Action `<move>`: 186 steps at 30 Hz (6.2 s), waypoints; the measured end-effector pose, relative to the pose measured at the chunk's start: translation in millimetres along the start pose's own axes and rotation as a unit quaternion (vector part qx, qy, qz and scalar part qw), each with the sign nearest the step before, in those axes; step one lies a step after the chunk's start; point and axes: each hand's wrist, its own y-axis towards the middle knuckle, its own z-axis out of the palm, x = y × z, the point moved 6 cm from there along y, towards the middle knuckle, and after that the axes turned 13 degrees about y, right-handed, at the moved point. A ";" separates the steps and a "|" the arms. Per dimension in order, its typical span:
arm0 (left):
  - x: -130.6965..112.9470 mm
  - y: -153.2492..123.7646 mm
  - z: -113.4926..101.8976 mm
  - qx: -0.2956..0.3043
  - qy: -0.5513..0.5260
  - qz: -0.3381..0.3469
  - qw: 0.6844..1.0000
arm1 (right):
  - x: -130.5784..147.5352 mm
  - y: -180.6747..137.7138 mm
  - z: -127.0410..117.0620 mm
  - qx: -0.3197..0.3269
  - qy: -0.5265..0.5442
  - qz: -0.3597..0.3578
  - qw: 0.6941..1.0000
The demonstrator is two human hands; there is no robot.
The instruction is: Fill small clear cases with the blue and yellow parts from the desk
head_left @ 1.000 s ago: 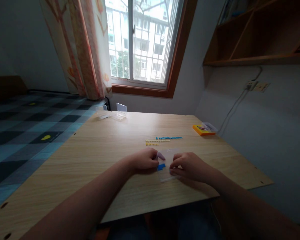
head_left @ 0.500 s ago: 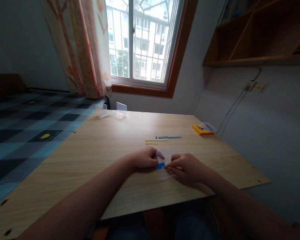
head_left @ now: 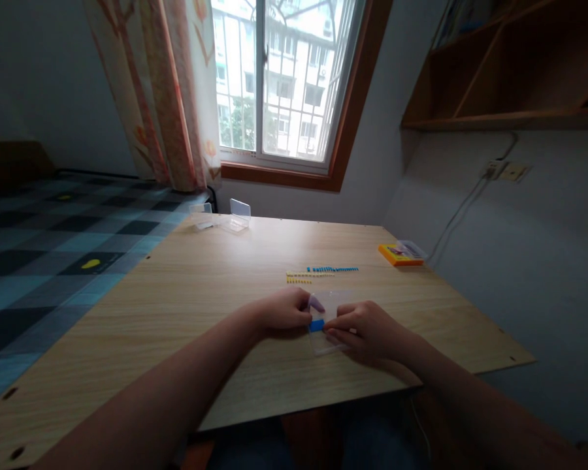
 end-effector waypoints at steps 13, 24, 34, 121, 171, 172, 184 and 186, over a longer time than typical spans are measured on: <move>0.8 0.3 0.6 -0.002 0.010 0.016 1.000 | -0.4 -0.1 1.7 -0.010 -0.006 0.003 1.000; -2.3 -0.3 -1.7 0.004 0.007 -0.002 1.000 | 3.3 5.7 3.3 -0.002 -0.039 -0.010 0.999; 10.6 0.3 -1.7 0.016 0.037 -0.029 0.999 | -74.8 -16.0 -77.6 -0.322 0.060 0.068 0.943; 1.9 -2.4 -3.5 0.014 -0.070 -0.054 0.996 | -58.2 -6.5 -100.6 -0.210 0.252 -0.157 0.932; -4.7 -1.1 0.5 0.012 -0.117 -0.009 0.993 | -19.4 9.6 -3.9 0.078 0.038 -0.074 0.993; -4.2 -1.2 0.5 0.011 -0.119 -0.009 0.993 | -19.4 9.7 -3.8 0.078 0.035 -0.074 0.994; -2.5 -0.9 0.0 0.016 -0.092 -0.009 0.996 | -19.8 9.1 -2.6 0.079 0.039 -0.067 0.994; -1.4 -0.7 0.6 0.016 -0.092 -0.011 0.996 | -19.5 9.2 -2.8 0.078 0.035 -0.067 0.994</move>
